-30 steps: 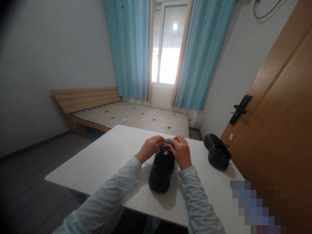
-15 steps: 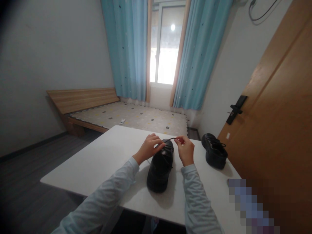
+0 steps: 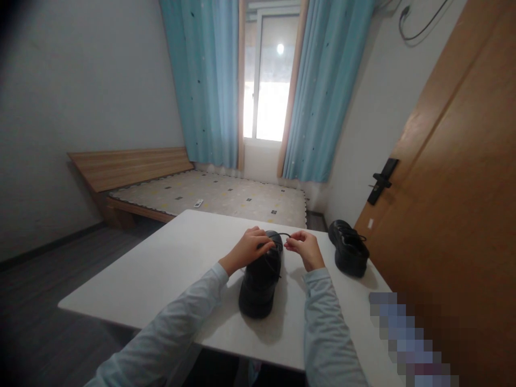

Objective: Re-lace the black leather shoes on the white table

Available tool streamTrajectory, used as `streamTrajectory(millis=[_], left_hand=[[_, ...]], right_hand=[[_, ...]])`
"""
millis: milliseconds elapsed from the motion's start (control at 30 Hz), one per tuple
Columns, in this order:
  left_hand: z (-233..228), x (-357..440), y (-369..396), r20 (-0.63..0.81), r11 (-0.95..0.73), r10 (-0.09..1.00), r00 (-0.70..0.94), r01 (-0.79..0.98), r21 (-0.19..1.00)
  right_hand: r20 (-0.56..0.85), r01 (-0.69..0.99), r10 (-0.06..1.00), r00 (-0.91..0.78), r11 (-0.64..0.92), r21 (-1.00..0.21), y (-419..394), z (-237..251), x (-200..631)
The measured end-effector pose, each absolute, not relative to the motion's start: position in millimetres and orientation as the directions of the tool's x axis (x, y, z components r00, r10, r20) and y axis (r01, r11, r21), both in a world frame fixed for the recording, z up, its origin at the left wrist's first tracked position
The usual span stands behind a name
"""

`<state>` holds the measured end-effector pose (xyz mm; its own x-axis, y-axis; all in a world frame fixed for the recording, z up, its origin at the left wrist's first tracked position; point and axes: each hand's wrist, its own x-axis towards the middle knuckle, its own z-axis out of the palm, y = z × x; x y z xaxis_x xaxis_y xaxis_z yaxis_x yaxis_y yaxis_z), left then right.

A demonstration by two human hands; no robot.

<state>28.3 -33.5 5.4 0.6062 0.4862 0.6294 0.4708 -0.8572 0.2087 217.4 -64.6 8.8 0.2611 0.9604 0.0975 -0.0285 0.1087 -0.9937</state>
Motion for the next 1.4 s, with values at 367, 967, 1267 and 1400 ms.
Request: streamTrajectory(millis=[367,967,1267,1400], left_hand=[[3.2,27.5,-32.4,0.574,-0.847,0.515,0.636,0.479,0.23],[8.7,20.3,-30.1,0.516,-0.875,0.479,0.711,0.433,0.216],[7.8,19.2,-31.1,0.511,-0.897,0.435,0.741,0.403,0.18],[6.6,18.5,-31.9,0.512,-0.895,0.441,0.737,0.4,0.195]], right_hand=[[-0.056,0.056,0.993,0.108,-0.062,-0.997,-69.6,9.9,228.6],[-0.019,0.009,0.984,0.177,-0.021,-1.0,-66.8,8.1,226.0],[-0.024,0.08,0.986,0.165,-0.037,-0.996,-67.9,8.5,228.1],[-0.007,0.132,0.989,0.151,-0.027,-0.991,-66.7,8.3,225.3]])
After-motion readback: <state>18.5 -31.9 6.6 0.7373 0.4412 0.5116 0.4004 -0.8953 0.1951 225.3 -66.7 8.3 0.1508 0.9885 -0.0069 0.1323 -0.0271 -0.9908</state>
